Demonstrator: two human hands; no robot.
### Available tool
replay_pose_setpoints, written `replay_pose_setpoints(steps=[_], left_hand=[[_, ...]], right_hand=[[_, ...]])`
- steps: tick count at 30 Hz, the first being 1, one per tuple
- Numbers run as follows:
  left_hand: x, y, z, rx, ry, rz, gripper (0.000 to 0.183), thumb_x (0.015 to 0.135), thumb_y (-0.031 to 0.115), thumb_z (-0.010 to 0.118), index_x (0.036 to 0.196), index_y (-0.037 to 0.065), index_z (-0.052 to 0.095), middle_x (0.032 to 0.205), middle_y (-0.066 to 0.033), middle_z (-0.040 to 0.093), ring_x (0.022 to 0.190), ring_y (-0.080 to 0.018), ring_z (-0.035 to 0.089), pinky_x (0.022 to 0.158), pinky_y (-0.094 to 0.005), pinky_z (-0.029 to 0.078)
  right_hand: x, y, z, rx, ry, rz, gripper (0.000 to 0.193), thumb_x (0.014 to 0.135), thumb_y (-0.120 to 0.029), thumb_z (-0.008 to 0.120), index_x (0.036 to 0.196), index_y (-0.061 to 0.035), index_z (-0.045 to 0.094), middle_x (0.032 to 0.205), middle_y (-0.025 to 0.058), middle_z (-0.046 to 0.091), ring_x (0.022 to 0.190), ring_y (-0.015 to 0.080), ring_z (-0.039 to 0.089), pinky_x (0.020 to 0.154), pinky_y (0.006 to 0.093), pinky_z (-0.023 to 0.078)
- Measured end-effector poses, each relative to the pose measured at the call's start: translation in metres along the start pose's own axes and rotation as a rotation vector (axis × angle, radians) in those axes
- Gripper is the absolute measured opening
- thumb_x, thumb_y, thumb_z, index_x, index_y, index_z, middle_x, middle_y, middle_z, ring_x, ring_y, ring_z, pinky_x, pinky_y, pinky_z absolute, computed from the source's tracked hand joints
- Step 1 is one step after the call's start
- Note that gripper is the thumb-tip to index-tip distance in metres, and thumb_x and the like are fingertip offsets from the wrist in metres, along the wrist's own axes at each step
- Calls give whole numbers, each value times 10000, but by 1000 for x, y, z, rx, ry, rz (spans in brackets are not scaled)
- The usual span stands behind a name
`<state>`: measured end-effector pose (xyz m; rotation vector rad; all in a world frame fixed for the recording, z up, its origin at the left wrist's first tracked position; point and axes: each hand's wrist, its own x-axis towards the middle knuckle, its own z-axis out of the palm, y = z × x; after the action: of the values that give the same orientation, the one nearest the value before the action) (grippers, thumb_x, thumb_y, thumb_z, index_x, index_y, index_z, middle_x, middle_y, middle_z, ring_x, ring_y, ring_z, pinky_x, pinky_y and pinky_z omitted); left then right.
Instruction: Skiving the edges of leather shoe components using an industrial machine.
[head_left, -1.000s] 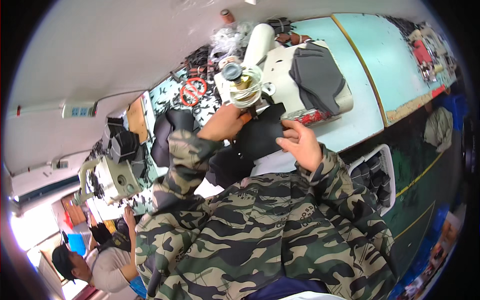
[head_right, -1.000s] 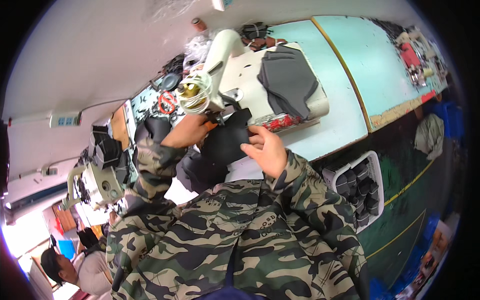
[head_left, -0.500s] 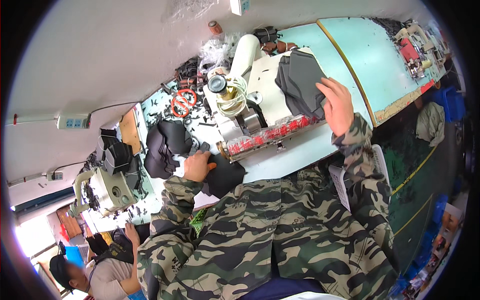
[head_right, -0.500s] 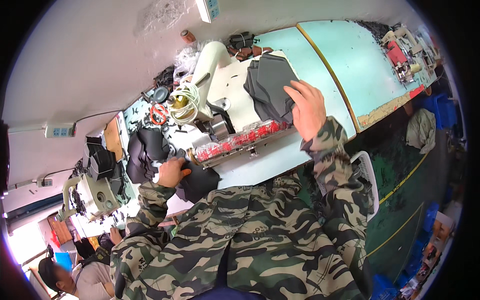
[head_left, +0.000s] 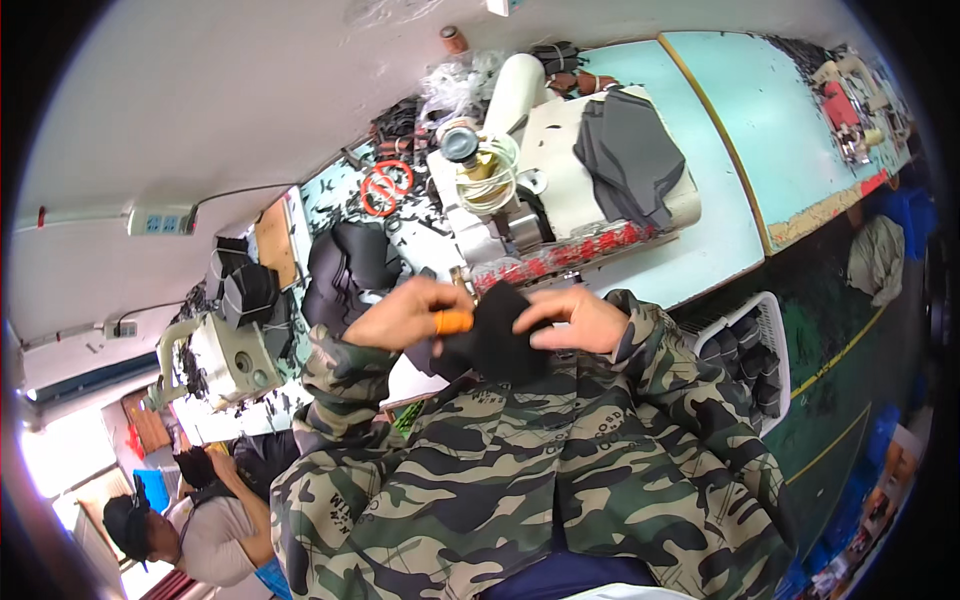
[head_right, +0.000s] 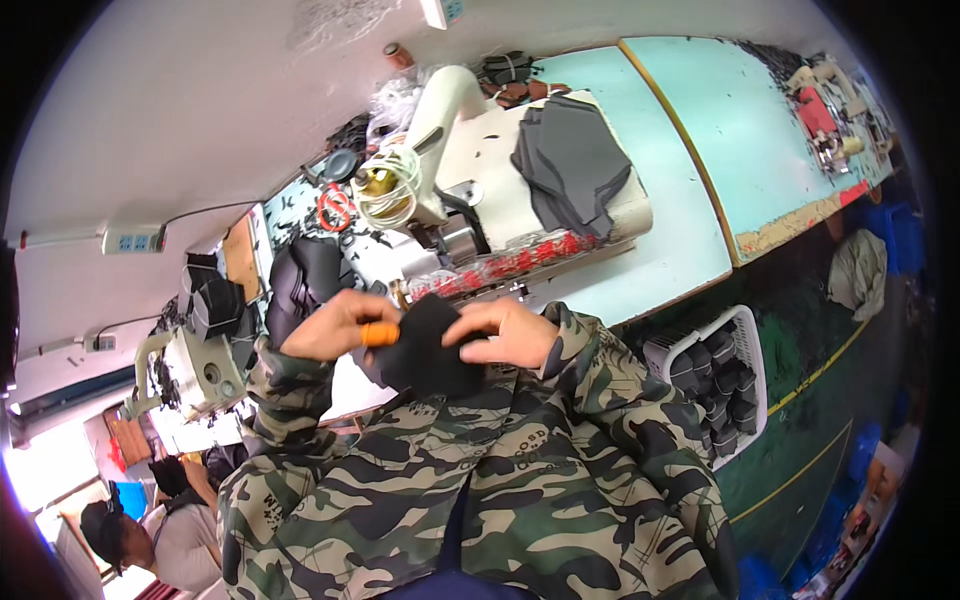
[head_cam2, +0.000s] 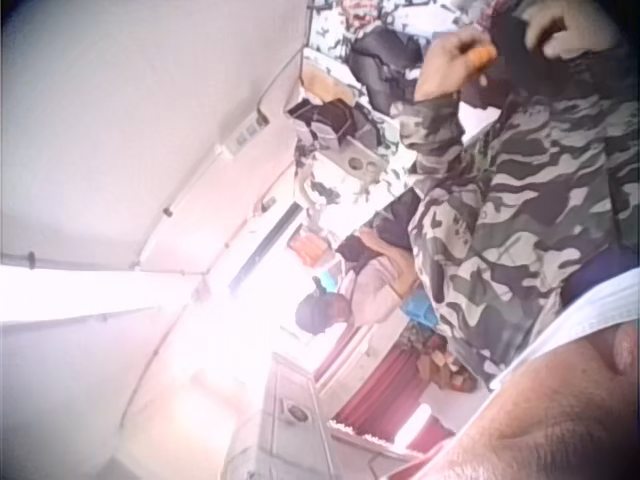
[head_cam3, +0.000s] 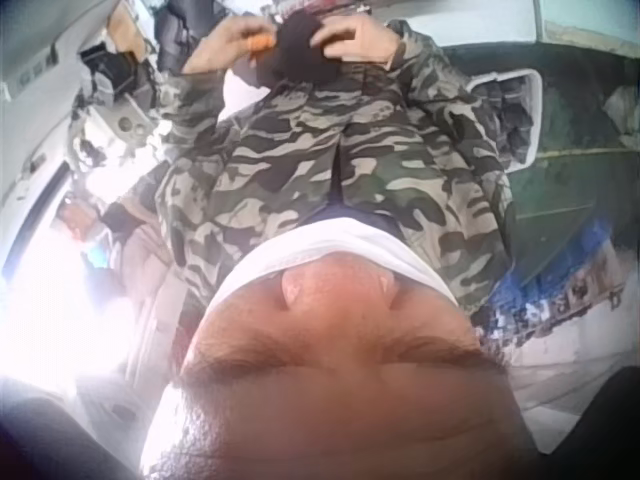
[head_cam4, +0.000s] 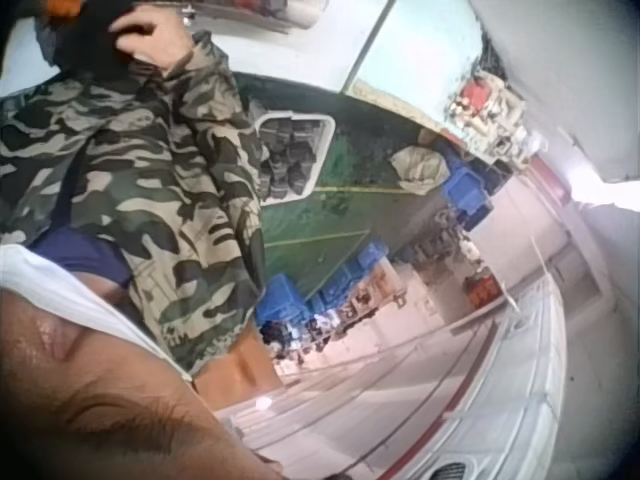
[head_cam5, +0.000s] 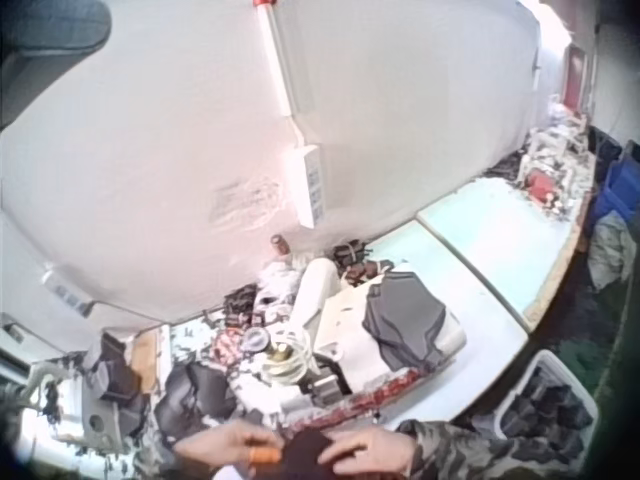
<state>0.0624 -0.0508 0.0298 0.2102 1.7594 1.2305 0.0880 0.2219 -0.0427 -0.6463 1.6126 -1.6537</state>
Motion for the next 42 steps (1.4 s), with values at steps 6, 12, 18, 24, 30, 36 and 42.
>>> replay_pose_setpoints(steps=[6,12,18,24,30,36,42], left_hand=[[27,1,-10,194,279,-155,191,921,154,553,907,-29,602,654,-13,535,483,-70,494,452,-229,424],[60,7,-31,510,227,12,212,887,170,584,954,-24,638,680,-75,587,517,-116,528,478,-287,422],[83,25,-28,524,249,39,388,806,182,656,1164,56,571,969,-160,665,875,-304,637,771,-390,485],[81,14,0,778,511,31,241,860,246,567,921,38,671,781,-229,641,772,-431,618,701,-504,492],[36,0,53,-643,177,-62,330,990,316,423,1094,34,559,654,-85,621,357,-105,455,348,-217,294],[24,-20,18,146,189,-57,237,958,210,477,881,-5,541,665,-88,541,464,-148,435,464,-278,362],[22,-2,3,400,332,-46,232,915,173,519,920,-57,557,691,-141,534,636,-222,485,641,-346,421]], right_hand=[[22,5,17,-8,459,74,325,820,-28,605,1139,39,607,1063,114,660,946,135,600,857,266,466],[14,4,26,-68,556,43,339,786,-72,633,1116,5,618,1021,162,661,897,213,649,807,299,492],[-4,-18,-13,-626,665,-221,247,750,-37,611,993,-7,639,877,176,626,796,345,615,735,355,498],[27,-70,-75,-1089,642,-196,193,762,-45,586,942,-58,654,855,127,626,803,328,614,683,378,493],[-20,-61,-22,148,345,147,325,805,55,572,1117,-34,551,940,6,581,848,59,554,715,215,459],[-1,-16,15,350,330,200,377,848,-12,612,1216,21,539,958,53,610,776,77,582,667,232,498],[19,-13,21,395,369,209,351,867,-48,598,1201,44,548,884,60,649,744,95,600,638,244,500]])
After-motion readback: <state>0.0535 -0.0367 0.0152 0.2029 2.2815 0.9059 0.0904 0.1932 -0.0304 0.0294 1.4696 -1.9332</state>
